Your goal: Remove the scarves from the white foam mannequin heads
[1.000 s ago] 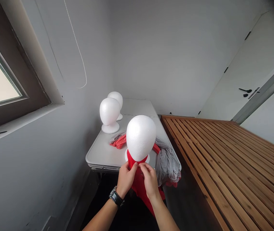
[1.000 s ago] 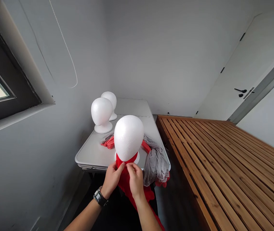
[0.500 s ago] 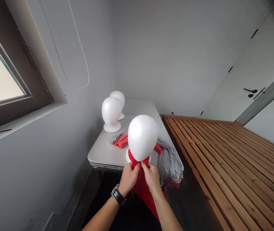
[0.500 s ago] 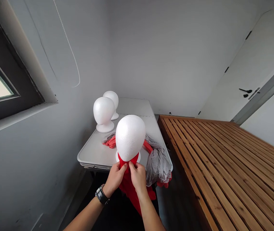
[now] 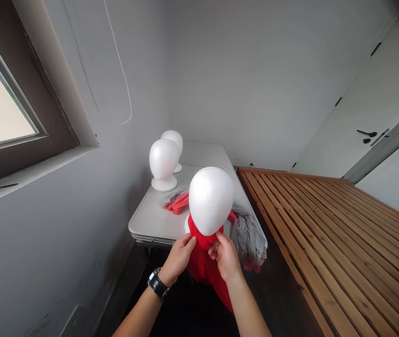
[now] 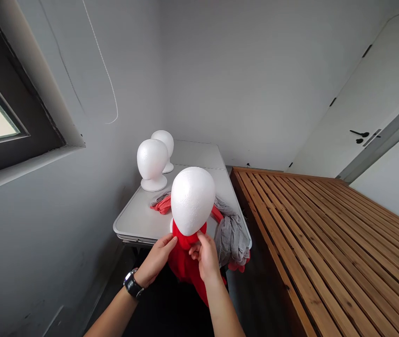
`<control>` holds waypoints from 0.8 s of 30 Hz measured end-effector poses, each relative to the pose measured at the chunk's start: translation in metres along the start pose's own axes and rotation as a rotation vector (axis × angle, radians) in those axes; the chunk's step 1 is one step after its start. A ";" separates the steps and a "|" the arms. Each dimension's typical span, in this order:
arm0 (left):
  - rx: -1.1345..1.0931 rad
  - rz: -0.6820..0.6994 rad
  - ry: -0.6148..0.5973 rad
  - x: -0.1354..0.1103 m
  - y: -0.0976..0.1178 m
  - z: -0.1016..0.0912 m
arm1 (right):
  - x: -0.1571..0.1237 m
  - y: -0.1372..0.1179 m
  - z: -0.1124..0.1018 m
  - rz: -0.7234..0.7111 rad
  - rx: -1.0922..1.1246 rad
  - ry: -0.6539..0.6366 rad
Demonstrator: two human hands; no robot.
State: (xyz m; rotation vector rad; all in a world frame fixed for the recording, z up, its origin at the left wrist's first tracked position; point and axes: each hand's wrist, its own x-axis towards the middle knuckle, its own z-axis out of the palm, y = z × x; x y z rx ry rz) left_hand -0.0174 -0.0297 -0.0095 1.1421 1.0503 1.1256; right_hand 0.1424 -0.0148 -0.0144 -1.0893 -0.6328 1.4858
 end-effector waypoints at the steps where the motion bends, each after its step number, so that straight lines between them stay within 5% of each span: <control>1: 0.031 0.007 -0.022 -0.001 0.003 0.001 | -0.005 0.001 0.002 -0.011 -0.051 -0.006; 6: 0.170 0.037 -0.026 -0.001 0.005 0.005 | -0.015 0.011 0.008 -0.129 -0.245 0.002; 15: 0.215 0.006 0.005 -0.006 -0.004 0.011 | -0.008 0.024 0.009 -0.113 -0.107 -0.058; 19: 0.162 -0.019 0.088 0.002 -0.009 0.016 | -0.012 0.029 0.011 -0.127 -0.181 -0.105; 24: 0.181 -0.035 0.206 0.011 -0.018 0.015 | -0.009 0.023 0.005 -0.096 -0.177 0.016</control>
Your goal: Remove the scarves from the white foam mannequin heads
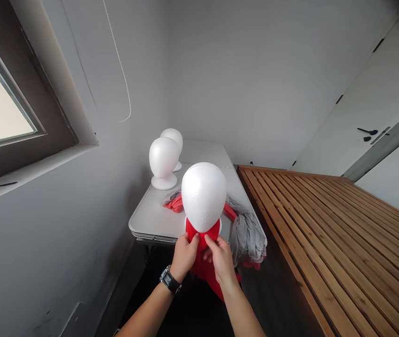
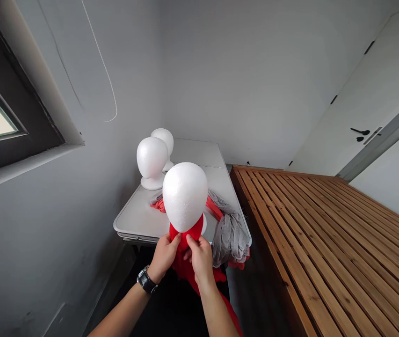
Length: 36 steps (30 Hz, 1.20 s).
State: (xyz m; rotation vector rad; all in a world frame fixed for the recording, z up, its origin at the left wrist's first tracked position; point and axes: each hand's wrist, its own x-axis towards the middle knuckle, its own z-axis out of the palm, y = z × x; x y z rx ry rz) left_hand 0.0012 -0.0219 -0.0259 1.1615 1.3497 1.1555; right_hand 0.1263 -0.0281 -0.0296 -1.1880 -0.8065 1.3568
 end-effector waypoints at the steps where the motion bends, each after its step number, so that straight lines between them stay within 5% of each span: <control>1: 0.003 0.015 0.011 0.001 0.000 -0.001 | 0.002 -0.002 -0.003 0.010 0.012 0.029; 12: 0.051 0.140 0.089 -0.002 0.008 -0.011 | 0.028 -0.022 -0.033 0.051 0.130 0.114; 21: 0.094 0.150 -0.184 -0.007 0.022 -0.007 | 0.003 -0.018 -0.011 0.146 -0.116 -0.123; 26: 0.176 0.184 -0.151 -0.008 0.027 -0.006 | 0.000 -0.010 0.004 0.149 0.032 -0.021; 32: -0.166 -0.020 -0.319 -0.002 0.019 -0.012 | 0.008 -0.007 -0.001 0.139 0.186 0.034; 36: -0.265 -0.071 -0.256 0.002 0.008 -0.019 | 0.015 -0.013 -0.007 0.155 0.272 0.074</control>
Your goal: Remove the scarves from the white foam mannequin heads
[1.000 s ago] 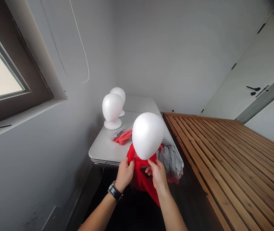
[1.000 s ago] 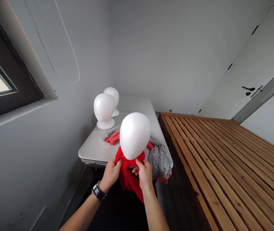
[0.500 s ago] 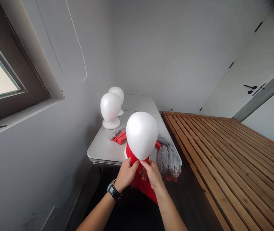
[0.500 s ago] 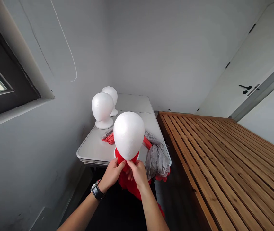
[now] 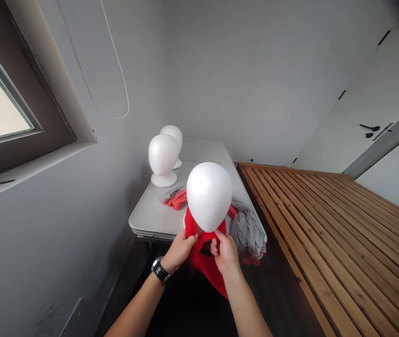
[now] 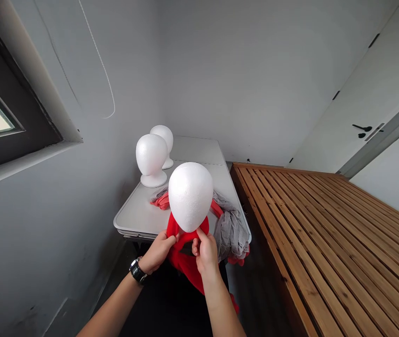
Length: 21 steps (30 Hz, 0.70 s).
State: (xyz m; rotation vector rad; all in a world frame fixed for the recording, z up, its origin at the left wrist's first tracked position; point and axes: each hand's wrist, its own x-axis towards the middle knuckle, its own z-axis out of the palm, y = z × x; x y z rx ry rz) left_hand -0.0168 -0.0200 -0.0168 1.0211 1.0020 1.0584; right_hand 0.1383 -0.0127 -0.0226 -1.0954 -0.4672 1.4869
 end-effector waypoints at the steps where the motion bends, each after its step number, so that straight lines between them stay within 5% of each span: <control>1: -0.032 -0.006 0.017 0.001 -0.002 -0.002 | 0.001 -0.002 -0.001 -0.004 0.018 0.005; 13: -0.180 -0.066 0.218 -0.016 0.002 -0.061 | 0.038 -0.054 -0.039 -0.077 0.152 0.099; 18: -0.077 -0.122 0.125 -0.021 0.015 -0.049 | 0.025 -0.047 -0.035 -0.057 -0.016 0.020; 21: -0.032 -0.064 0.075 -0.021 0.020 -0.036 | -0.004 -0.028 -0.041 -0.218 -0.254 0.077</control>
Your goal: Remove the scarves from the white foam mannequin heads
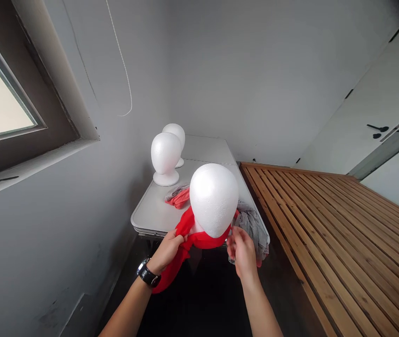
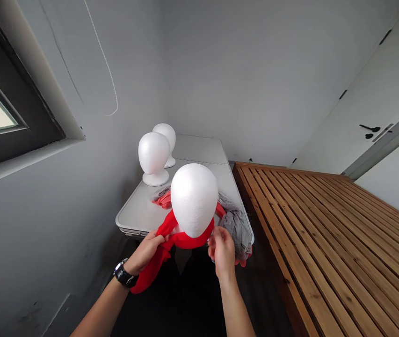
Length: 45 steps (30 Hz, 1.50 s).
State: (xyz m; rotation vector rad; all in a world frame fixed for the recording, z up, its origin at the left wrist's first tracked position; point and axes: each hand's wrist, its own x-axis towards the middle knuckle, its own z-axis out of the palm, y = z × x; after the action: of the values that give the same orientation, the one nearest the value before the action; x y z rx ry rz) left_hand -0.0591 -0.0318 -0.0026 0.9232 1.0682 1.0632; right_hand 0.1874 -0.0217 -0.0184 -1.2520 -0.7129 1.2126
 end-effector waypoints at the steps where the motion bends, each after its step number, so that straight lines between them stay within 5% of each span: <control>1: 0.008 0.004 -0.018 -0.001 0.001 0.003 | -0.013 0.006 -0.002 -0.043 -0.089 0.025; 8: 0.150 -0.077 -0.283 -0.012 0.006 0.011 | -0.063 0.043 0.024 0.297 -0.230 -0.379; 11: 0.229 -0.024 -0.381 -0.013 0.005 0.009 | -0.057 0.044 0.043 0.242 -0.205 -0.308; 15: 0.095 -0.052 -0.207 -0.010 -0.001 0.006 | -0.050 0.034 0.048 0.194 -0.057 -0.153; 21: -0.131 -0.041 -0.015 -0.007 0.001 -0.001 | -0.039 0.009 0.015 0.087 0.161 0.007; 35: -0.327 0.010 0.232 0.005 0.010 -0.023 | 0.026 -0.043 -0.074 0.053 0.371 -0.014; 45: -0.515 0.097 0.279 0.024 0.006 -0.027 | 0.058 -0.032 -0.085 0.199 0.515 0.024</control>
State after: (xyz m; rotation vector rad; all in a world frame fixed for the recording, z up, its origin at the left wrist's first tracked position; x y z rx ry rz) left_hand -0.0833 -0.0046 -0.0089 0.4216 0.9119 1.4907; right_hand 0.2899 0.0103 -0.0197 -0.9154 -0.2322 1.4285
